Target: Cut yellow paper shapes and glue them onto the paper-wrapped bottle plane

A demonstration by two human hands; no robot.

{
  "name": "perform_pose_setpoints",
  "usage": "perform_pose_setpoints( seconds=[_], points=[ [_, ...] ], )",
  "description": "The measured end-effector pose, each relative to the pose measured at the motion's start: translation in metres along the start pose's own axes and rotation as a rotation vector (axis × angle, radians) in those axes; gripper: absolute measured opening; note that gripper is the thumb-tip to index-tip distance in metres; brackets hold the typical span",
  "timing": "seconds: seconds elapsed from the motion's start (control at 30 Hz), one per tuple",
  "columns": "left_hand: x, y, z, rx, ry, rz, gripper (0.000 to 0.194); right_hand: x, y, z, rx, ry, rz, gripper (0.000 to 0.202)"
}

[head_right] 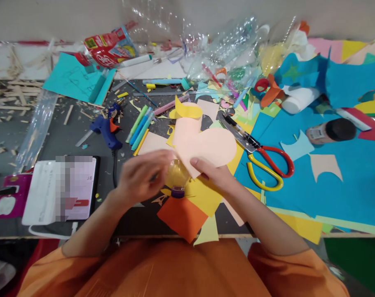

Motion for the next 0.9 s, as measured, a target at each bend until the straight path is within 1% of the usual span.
perform_pose_setpoints(
  seconds=[0.03,0.1,0.13,0.2,0.23,0.27,0.33,0.4,0.47,0.53,0.6,0.63,0.67,0.7,0.73,0.77,0.8,0.83,0.87,0.9],
  points=[
    [0.013,0.009,0.001,-0.007,0.158,0.044,0.027,-0.003,0.001,0.002,-0.014,-0.016,0.059,0.052],
    [0.045,0.029,-0.003,0.003,0.55,0.16,0.016,-0.006,0.005,0.006,-0.067,-0.015,0.17,0.054],
    [0.059,0.034,-0.005,0.099,0.685,0.21,0.015,-0.005,0.007,0.007,-0.104,0.007,0.195,0.053],
    [0.083,0.042,-0.013,0.306,0.922,0.385,0.017,-0.002,0.012,0.009,-0.175,0.058,0.211,0.051],
    [0.092,0.047,-0.018,0.361,1.025,0.474,0.019,-0.001,0.013,0.01,-0.2,0.073,0.21,0.05],
    [0.099,0.048,-0.022,0.428,1.104,0.503,0.023,0.0,0.014,0.01,-0.22,0.08,0.207,0.05],
    [0.107,0.045,-0.027,0.525,1.203,0.496,0.033,-0.001,0.015,0.011,-0.25,0.076,0.195,0.049],
    [0.11,0.039,-0.029,0.579,1.23,0.458,0.043,-0.002,0.016,0.011,-0.264,0.065,0.176,0.048],
    [0.11,0.035,-0.027,0.577,1.231,0.452,0.047,-0.004,0.016,0.011,-0.267,0.059,0.159,0.047],
    [0.109,0.033,-0.026,0.549,1.231,0.452,0.043,-0.005,0.016,0.011,-0.264,0.058,0.143,0.047],
    [0.109,0.034,-0.028,0.502,1.238,0.418,0.04,-0.005,0.017,0.011,-0.25,0.055,0.128,0.048],
    [0.111,0.034,-0.03,0.456,1.249,0.374,0.038,-0.005,0.017,0.011,-0.241,0.056,0.121,0.048],
    [0.114,0.035,-0.032,0.377,1.264,0.316,0.036,-0.005,0.017,0.011,-0.234,0.061,0.115,0.048],
    [0.119,0.036,-0.035,0.269,1.281,0.248,0.035,-0.005,0.017,0.011,-0.228,0.067,0.109,0.048],
    [0.124,0.038,-0.037,0.114,1.275,0.148,0.035,-0.004,0.017,0.011,-0.228,0.076,0.106,0.048],
    [0.129,0.041,-0.039,-0.087,1.256,0.071,0.038,-0.004,0.017,0.011,-0.228,0.086,0.105,0.048],
    [0.134,0.042,-0.04,-0.218,1.205,-0.022,0.043,-0.004,0.018,0.011,-0.234,0.097,0.107,0.048],
    [0.137,0.043,-0.04,-0.343,1.177,-0.066,0.045,-0.003,0.018,0.011,-0.242,0.107,0.113,0.047],
    [0.139,0.042,-0.04,-0.407,1.161,-0.127,0.044,-0.003,0.019,0.012,-0.249,0.114,0.124,0.047],
    [0.139,0.039,-0.038,-0.423,1.162,-0.188,0.041,-0.003,0.02,0.012,-0.264,0.122,0.137,0.047]
  ],
)
Point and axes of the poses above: each hand's wrist, its own z-axis towards the middle knuckle, its own y-axis out of the back of the hand, x = y × z, the point moved 5 cm from there along z, towards the middle knuckle, and after that the axes turned 9 degrees about z, right-handed, at the moved point
